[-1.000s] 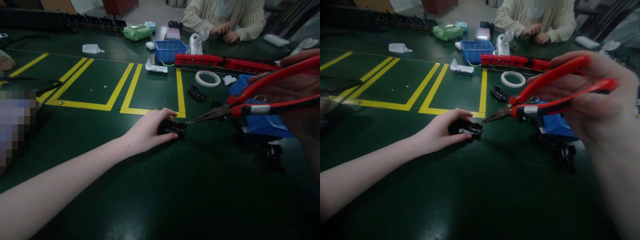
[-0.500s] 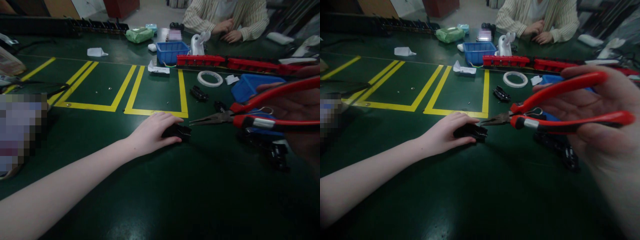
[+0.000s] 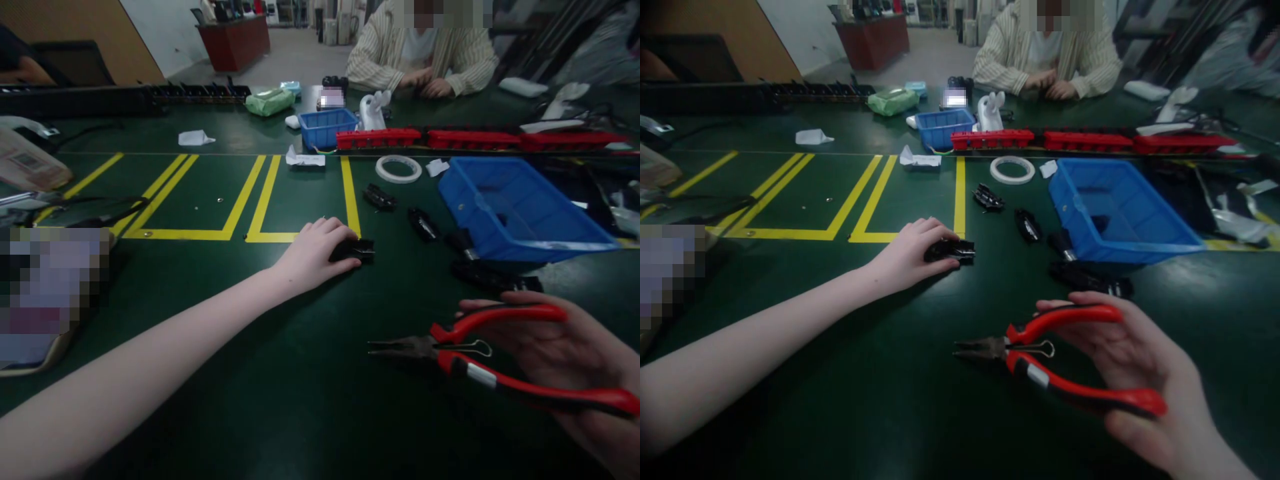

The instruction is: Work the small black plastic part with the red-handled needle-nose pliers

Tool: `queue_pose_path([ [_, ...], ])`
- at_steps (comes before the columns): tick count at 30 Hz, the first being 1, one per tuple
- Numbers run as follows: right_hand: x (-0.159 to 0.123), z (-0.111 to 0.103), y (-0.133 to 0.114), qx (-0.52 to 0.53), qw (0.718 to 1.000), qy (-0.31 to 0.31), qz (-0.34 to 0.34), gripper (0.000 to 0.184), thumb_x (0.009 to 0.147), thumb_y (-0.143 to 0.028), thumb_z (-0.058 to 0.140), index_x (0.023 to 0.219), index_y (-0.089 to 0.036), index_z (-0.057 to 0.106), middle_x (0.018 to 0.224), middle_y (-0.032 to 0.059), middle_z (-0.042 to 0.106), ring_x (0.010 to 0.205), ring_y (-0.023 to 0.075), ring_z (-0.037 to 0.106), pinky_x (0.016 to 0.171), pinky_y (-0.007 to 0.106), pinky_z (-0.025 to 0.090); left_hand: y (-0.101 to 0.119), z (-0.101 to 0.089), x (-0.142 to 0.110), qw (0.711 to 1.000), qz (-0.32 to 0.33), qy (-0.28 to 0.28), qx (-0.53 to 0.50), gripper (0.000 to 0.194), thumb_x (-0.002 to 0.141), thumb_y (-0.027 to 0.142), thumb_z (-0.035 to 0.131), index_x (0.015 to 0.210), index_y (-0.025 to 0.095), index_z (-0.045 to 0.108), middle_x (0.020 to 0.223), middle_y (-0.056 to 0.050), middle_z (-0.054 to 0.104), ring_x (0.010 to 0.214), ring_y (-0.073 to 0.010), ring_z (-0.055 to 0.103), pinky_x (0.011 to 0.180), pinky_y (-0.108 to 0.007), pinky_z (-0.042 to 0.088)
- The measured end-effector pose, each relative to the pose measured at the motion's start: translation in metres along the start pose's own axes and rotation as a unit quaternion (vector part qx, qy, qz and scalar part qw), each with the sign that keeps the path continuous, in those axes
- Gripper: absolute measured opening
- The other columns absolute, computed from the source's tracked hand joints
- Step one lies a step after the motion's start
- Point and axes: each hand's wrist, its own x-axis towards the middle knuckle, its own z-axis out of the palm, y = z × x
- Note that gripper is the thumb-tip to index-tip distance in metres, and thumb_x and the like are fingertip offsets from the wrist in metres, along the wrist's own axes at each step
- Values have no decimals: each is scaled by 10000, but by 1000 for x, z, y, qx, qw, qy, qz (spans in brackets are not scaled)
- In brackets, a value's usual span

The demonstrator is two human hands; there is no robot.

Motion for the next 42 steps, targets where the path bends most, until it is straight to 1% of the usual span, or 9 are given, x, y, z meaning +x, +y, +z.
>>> queue_pose_path([
  [1,2,4,-7,55,997,45,-18,764,634,-765,588,1297,-446,382,1333,86,571,1197,370,558,987,500,501,0,2,8,1000,-1,1,24,314,898,373,613,1136,169,585,1122,-70,604,1024,-232,545,864,-354,419],
  [5,3,18,-24,60,997,-26,-37,837,513,-607,802,1229,-369,442,1280,92,608,1138,348,606,996,508,490,-3,14,44,995,3,28,94,326,910,365,593,1158,155,575,1152,-90,608,1068,-253,546,896,-370,406],
  [10,-4,32,-24,-98,991,-85,16,884,568,-463,818,1343,-280,432,1426,96,489,1375,322,376,1154,562,255,2,22,65,988,21,85,128,455,893,326,608,1263,83,499,1243,-169,561,1146,-320,507,951,-439,370],
  [14,2,34,-22,-157,967,-183,-79,800,671,-476,750,1373,-230,455,1489,138,410,1409,334,312,1150,587,245,32,20,58,981,112,85,132,397,926,300,555,1292,160,490,1298,-110,555,1196,-254,493,969,-373,366],
  [19,9,28,-29,-177,950,-213,-143,724,714,-405,714,1366,-204,471,1440,147,468,1354,326,401,1122,570,311,83,23,53,932,334,16,139,288,943,251,506,1198,132,569,1237,-102,600,1116,-237,540,889,-338,413],
  [23,6,25,-34,-190,944,-222,-152,743,718,-344,691,1404,-211,440,1453,134,453,1355,320,397,1120,544,326,98,30,64,943,296,4,151,338,939,220,506,1267,136,515,1316,-106,553,1145,-233,534,908,-350,424],
  [27,3,23,-33,-200,941,-228,-148,754,747,-373,662,1440,-242,396,1511,104,382,1397,311,332,1130,537,314,90,38,76,957,237,-20,168,350,912,219,550,1245,114,535,1327,-133,535,1137,-254,548,922,-371,426],
  [33,3,22,-43,-219,934,-240,-148,754,727,-336,654,1429,-190,420,1507,129,386,1394,320,332,1134,539,298,71,38,64,944,280,-48,167,254,944,209,489,1163,153,604,1155,-84,634,1035,-221,594,929,-356,413],
  [42,6,31,-49,-225,930,-259,-131,881,690,-456,733,1448,-160,396,1534,174,326,1419,353,278,1149,562,235,25,17,41,962,235,21,137,244,971,216,416,1002,158,651,1050,-85,664,953,-200,604,854,-352,429],
])
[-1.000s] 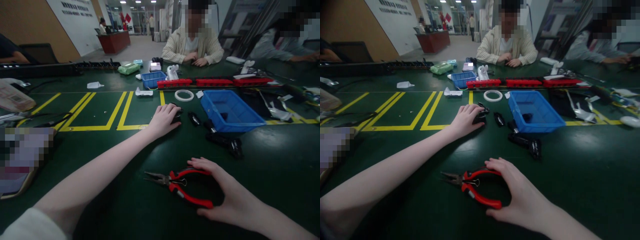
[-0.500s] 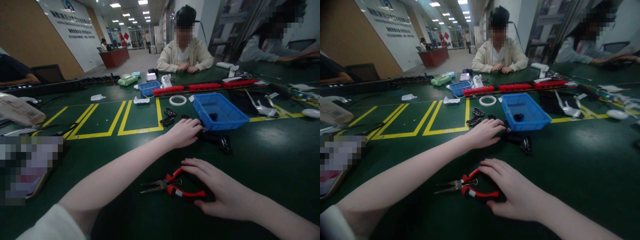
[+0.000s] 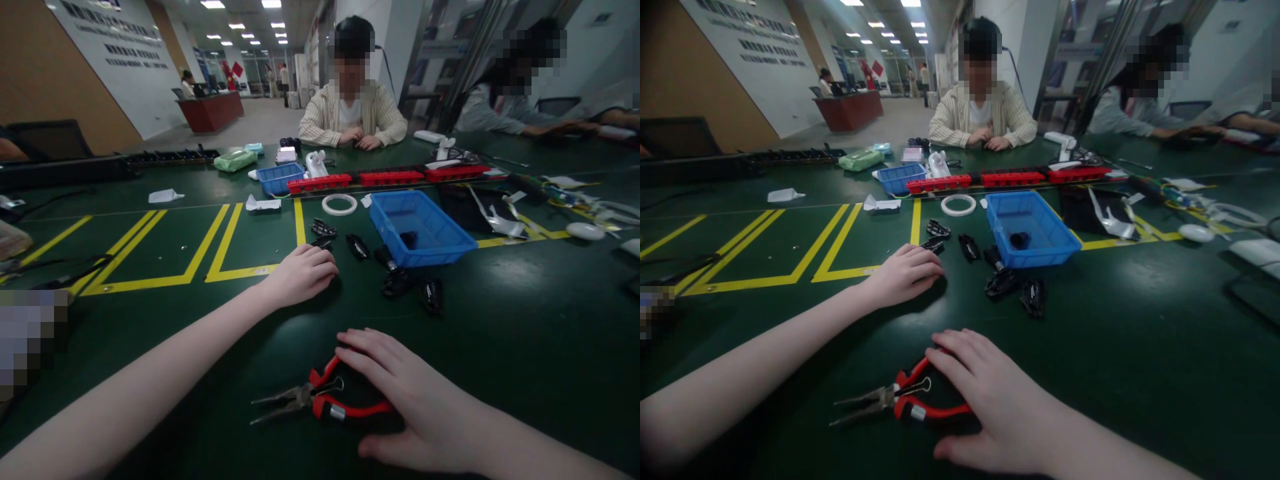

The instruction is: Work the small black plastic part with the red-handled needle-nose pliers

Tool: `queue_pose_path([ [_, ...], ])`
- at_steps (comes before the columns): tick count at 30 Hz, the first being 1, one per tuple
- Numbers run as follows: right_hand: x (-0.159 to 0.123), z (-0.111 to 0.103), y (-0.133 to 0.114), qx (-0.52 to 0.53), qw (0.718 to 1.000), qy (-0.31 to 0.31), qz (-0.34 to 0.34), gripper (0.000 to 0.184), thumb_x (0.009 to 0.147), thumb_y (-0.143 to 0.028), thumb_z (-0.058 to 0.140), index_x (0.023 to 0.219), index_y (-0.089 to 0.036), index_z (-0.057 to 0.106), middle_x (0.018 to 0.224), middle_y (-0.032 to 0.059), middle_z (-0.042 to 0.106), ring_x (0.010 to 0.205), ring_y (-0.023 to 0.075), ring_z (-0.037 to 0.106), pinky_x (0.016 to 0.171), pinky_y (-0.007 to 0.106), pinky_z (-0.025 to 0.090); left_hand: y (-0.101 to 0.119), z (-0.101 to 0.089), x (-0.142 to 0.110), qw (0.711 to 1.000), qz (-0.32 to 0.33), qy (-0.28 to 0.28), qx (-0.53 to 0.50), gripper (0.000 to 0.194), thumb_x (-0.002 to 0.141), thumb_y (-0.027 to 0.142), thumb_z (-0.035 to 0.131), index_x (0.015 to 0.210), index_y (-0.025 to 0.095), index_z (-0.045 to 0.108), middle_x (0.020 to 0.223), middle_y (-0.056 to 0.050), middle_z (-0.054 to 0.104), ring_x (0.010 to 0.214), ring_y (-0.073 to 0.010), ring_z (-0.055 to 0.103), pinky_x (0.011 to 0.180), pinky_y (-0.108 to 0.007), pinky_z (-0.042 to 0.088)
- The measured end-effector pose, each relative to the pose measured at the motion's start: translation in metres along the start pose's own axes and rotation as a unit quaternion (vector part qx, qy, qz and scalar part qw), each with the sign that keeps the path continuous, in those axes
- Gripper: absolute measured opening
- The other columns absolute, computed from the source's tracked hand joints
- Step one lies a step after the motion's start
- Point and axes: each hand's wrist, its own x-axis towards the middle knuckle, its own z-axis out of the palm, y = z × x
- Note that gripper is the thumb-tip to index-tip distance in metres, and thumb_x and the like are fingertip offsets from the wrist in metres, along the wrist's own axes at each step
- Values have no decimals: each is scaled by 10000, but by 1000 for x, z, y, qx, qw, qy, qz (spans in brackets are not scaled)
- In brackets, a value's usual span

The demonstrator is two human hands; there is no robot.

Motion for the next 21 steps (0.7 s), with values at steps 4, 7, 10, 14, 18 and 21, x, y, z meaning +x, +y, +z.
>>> queue_pose_path([
  [4,4,1,2,-21,999,-18,-16,814,784,-484,651,1465,-145,360,1542,153,317,1430,311,269,1166,545,206,1,6,5,999,-22,32,-25,229,967,206,425,1019,159,643,1033,-79,660,950,-191,604,828,-330,442],
  [7,3,2,4,-27,999,-18,-26,806,797,-511,631,1466,-153,359,1539,144,328,1426,300,281,1166,542,206,16,11,16,997,12,26,-73,241,964,215,449,1124,154,618,1108,-85,647,961,-191,603,820,-316,471],
  [10,3,3,7,-24,999,-18,-26,806,794,-523,633,1464,-166,364,1542,141,324,1426,299,279,1163,538,218,34,15,31,991,77,-21,-108,387,963,243,487,1335,137,485,1357,-102,545,1105,-219,574,894,-342,481],
  [14,3,4,7,-17,999,-16,-24,782,799,-522,630,1456,-180,380,1540,135,332,1424,293,285,1158,517,247,47,23,52,991,83,-54,-94,465,962,307,510,1383,120,444,1426,-108,497,1152,-255,555,929,-394,479],
  [18,2,3,7,-17,999,-19,-26,782,799,-515,635,1457,-179,377,1538,132,336,1422,289,291,1162,515,240,44,31,59,990,73,-45,-111,279,969,212,484,1202,120,607,1229,-105,627,1070,-220,594,924,-342,495],
  [21,2,4,9,-23,999,-17,-30,788,799,-497,645,1463,-179,365,1541,131,331,1422,285,290,1165,513,237,36,33,52,985,59,-12,-163,243,959,190,506,1157,132,634,1168,-98,646,1041,-201,617,906,-311,516],
])
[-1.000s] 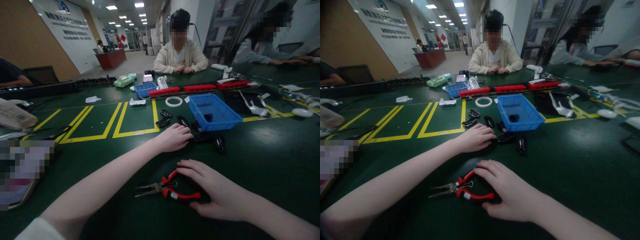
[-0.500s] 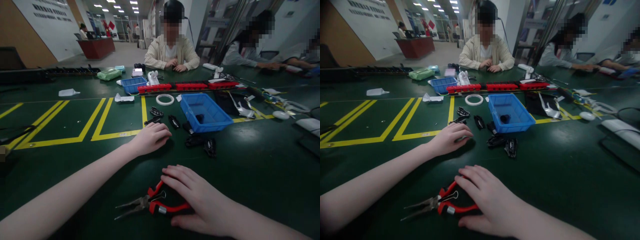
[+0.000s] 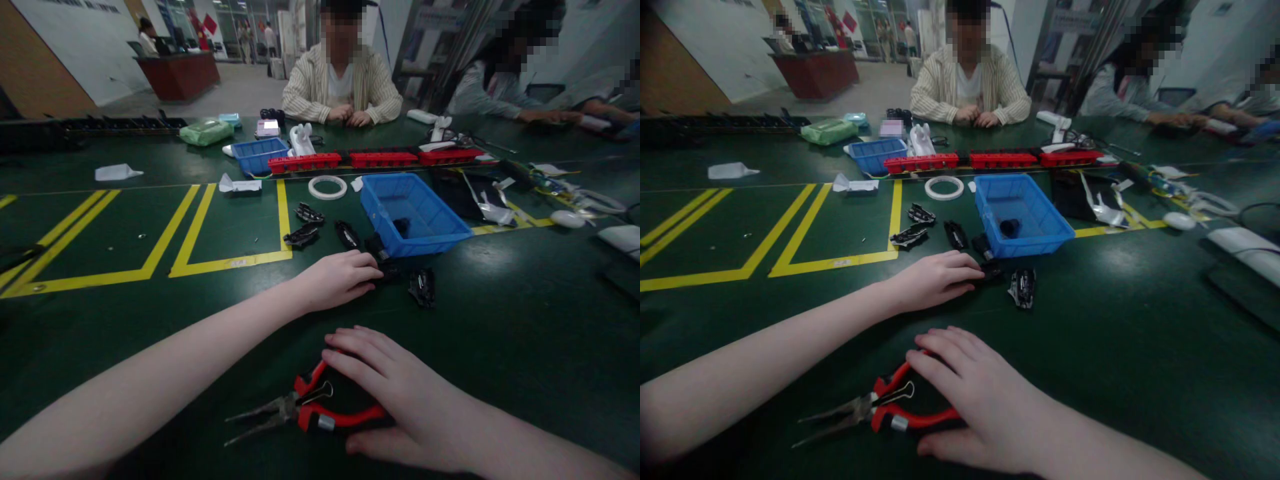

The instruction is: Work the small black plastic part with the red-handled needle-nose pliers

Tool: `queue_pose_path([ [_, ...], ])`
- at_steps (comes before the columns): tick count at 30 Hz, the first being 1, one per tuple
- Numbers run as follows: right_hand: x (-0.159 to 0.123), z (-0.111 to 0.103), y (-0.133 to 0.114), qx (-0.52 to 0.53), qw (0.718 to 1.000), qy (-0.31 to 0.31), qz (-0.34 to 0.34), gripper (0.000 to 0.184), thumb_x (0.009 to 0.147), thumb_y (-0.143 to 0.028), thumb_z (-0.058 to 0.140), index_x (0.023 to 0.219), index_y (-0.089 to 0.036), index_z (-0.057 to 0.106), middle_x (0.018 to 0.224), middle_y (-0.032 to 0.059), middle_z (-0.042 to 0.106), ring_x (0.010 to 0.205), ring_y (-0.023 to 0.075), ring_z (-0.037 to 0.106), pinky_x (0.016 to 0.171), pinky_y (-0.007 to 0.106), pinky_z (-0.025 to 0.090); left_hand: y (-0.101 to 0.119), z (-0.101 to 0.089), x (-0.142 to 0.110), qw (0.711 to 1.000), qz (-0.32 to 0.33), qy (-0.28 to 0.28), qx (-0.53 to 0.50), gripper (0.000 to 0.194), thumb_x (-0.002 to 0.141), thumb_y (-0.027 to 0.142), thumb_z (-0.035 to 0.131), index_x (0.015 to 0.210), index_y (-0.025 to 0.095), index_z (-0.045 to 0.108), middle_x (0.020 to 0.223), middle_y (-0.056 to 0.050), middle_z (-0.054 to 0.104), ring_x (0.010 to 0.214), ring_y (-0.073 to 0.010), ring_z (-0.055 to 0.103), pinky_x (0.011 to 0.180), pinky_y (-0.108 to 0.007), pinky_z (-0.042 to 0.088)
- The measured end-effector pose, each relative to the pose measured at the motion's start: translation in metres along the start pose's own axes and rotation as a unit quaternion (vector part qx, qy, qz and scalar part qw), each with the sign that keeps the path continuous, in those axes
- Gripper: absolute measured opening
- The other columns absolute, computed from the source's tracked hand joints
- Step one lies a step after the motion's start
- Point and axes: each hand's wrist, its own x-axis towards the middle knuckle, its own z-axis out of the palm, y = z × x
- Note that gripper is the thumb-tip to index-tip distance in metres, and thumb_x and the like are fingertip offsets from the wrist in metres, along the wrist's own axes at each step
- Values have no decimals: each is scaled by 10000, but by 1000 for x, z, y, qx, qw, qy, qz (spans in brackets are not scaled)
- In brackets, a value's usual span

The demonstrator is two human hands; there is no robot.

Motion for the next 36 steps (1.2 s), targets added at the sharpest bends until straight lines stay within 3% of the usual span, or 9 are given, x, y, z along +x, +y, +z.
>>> queue_pose_path([
  [9,-4,2,-1,-30,999,15,2,775,785,-448,666,1460,-202,374,1532,112,354,1413,286,313,1164,517,245,2,-26,-30,980,-50,87,-172,318,894,136,586,1212,132,584,1103,-85,691,1027,-170,656,893,-298,542],
  [14,-3,12,-5,-104,991,78,-22,921,737,-560,681,1488,-174,313,1540,154,321,1411,323,309,1130,520,318,12,-51,-71,969,-110,140,-174,274,901,153,571,1174,149,600,1119,-70,690,1038,-157,652,922,-290,525],
  [17,9,20,-12,-166,974,131,-79,951,737,-654,634,1461,-104,354,1481,203,405,1365,328,385,1112,514,349,12,-56,-102,963,-178,116,-165,308,895,177,587,1202,167,587,1132,-62,686,1053,-171,649,945,-322,518],
  [20,23,25,-20,-203,958,174,-109,688,858,-577,534,1350,-97,504,1259,164,620,1157,275,577,1005,461,468,15,-59,-125,955,-221,101,-170,300,899,186,581,1199,189,593,1137,-50,685,1066,-181,642,960,-355,509],
  [23,29,28,-19,-217,944,214,-126,507,923,-477,471,1241,-93,567,1091,140,671,995,243,628,857,405,538,25,-63,-143,944,-257,92,-187,300,904,179,570,1202,210,596,1161,-36,677,1099,-180,627,980,-367,495],
  [28,25,23,4,-214,925,281,-142,667,889,-459,550,1402,-72,371,1108,159,626,1007,243,593,822,399,544,45,-67,-165,915,-317,70,-239,347,898,182,583,1239,246,564,1159,-4,688,1132,-179,616,1109,-443,369],
  [31,25,10,17,-281,882,328,-188,505,865,-216,567,1343,-104,447,1074,142,616,999,234,575,805,389,544,52,-68,-171,909,-330,47,-251,387,878,167,605,1251,257,552,1153,3,693,1147,-191,606,1140,-480,299],
  [34,33,-8,22,-352,827,368,-239,397,800,-124,599,1192,-104,543,1049,150,606,1008,260,576,861,437,529,56,-68,-171,908,-329,37,-257,414,868,147,608,1262,256,541,1180,-2,676,1164,-196,589,1087,-458,356],
  [36,43,-18,23,-368,809,389,-242,346,766,-83,619,1103,-135,558,1104,167,594,1079,296,567,905,482,510,56,-69,-170,910,-323,38,-256,432,856,131,618,1263,254,539,1197,-3,670,1174,-196,581,1091,-453,341],
])
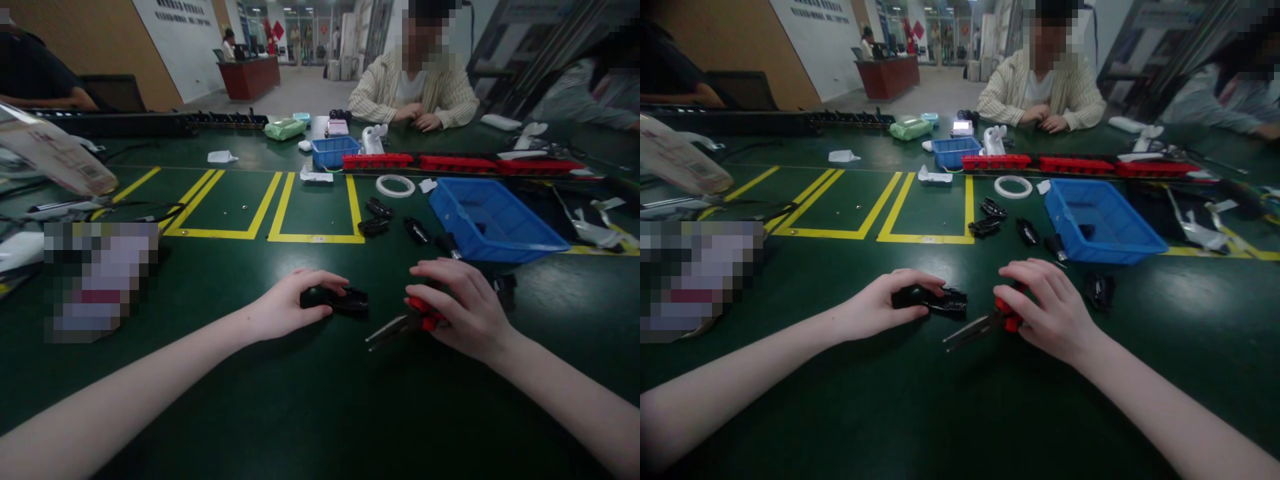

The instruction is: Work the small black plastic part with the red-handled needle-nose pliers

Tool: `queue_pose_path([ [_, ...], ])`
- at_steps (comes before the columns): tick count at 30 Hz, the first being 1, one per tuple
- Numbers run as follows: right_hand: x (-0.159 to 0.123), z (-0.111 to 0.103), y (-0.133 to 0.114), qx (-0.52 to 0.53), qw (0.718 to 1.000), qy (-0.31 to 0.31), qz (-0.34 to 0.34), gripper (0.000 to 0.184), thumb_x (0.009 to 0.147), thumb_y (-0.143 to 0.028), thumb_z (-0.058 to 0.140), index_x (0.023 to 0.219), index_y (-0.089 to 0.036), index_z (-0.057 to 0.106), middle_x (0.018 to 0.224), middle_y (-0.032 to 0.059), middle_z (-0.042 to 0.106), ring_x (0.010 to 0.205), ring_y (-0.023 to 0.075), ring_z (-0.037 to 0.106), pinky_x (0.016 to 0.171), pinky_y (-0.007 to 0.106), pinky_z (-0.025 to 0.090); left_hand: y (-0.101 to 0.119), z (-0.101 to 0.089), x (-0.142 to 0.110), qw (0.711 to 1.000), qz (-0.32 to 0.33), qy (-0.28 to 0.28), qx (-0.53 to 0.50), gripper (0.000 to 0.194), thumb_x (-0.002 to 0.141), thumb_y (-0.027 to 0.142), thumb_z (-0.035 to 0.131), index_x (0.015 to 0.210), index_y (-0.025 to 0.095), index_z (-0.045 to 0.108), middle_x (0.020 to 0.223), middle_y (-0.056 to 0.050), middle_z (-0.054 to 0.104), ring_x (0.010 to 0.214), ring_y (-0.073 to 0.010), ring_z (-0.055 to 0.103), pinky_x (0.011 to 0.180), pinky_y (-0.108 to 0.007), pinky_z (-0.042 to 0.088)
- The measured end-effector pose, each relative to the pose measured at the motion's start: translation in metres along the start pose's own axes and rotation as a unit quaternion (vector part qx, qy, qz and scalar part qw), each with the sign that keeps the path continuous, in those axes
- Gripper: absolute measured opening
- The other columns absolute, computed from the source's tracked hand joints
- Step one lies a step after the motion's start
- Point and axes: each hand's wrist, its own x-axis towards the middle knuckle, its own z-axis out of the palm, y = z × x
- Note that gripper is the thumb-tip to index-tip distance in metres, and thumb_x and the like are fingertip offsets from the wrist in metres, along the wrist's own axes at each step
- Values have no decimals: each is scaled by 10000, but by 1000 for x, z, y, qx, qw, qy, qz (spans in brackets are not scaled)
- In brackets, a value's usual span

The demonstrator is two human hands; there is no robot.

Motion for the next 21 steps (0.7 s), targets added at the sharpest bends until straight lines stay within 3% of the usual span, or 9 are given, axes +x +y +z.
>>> queue_pose_path([
  [2,10,6,7,6,1000,8,8,313,759,-83,634,1050,-158,548,1076,159,605,1094,310,572,918,508,502,1,0,0,1000,4,0,6,435,840,118,633,1244,260,555,1216,2,662,1188,-202,570,1108,-467,304],
  [5,24,20,16,25,999,7,34,302,768,-90,611,1044,-190,542,967,108,625,968,264,616,813,443,536,1,1,1,1000,1,3,21,437,815,121,665,1215,273,576,1219,10,653,1204,-221,549,1130,-500,256],
  [8,33,34,21,28,999,12,38,323,775,-121,599,1081,-210,549,950,90,638,884,246,628,750,425,528,-2,2,1,1000,7,18,16,478,795,148,691,1237,275,558,1293,-19,577,1164,-223,555,1082,-473,344],
  [11,36,44,24,47,998,10,38,364,792,-188,621,1147,-179,540,1032,130,644,941,257,633,780,423,531,-7,7,4,998,23,46,37,592,766,251,745,1304,267,499,1392,-71,460,1216,-266,497,1030,-474,401],
  [14,33,49,25,75,996,-6,40,379,800,-310,671,1122,-151,550,1057,159,646,968,257,635,785,399,541,-7,12,8,991,18,63,115,690,720,421,787,1311,228,487,1386,-110,453,1265,-329,421,1027,-532,375],
  [18,28,48,27,117,992,-25,52,454,795,-521,657,1066,-168,569,957,124,661,891,236,636,752,386,540,-1,15,15,985,3,66,161,405,784,431,728,1100,209,604,1280,-77,538,1169,-303,472,958,-486,402],
  [21,27,45,28,118,991,-38,44,395,890,-517,516,1005,-144,580,910,128,658,845,224,633,722,365,532,2,14,17,989,4,66,131,294,818,367,706,1034,194,608,1136,-47,608,1064,-250,531,914,-423,414],
])
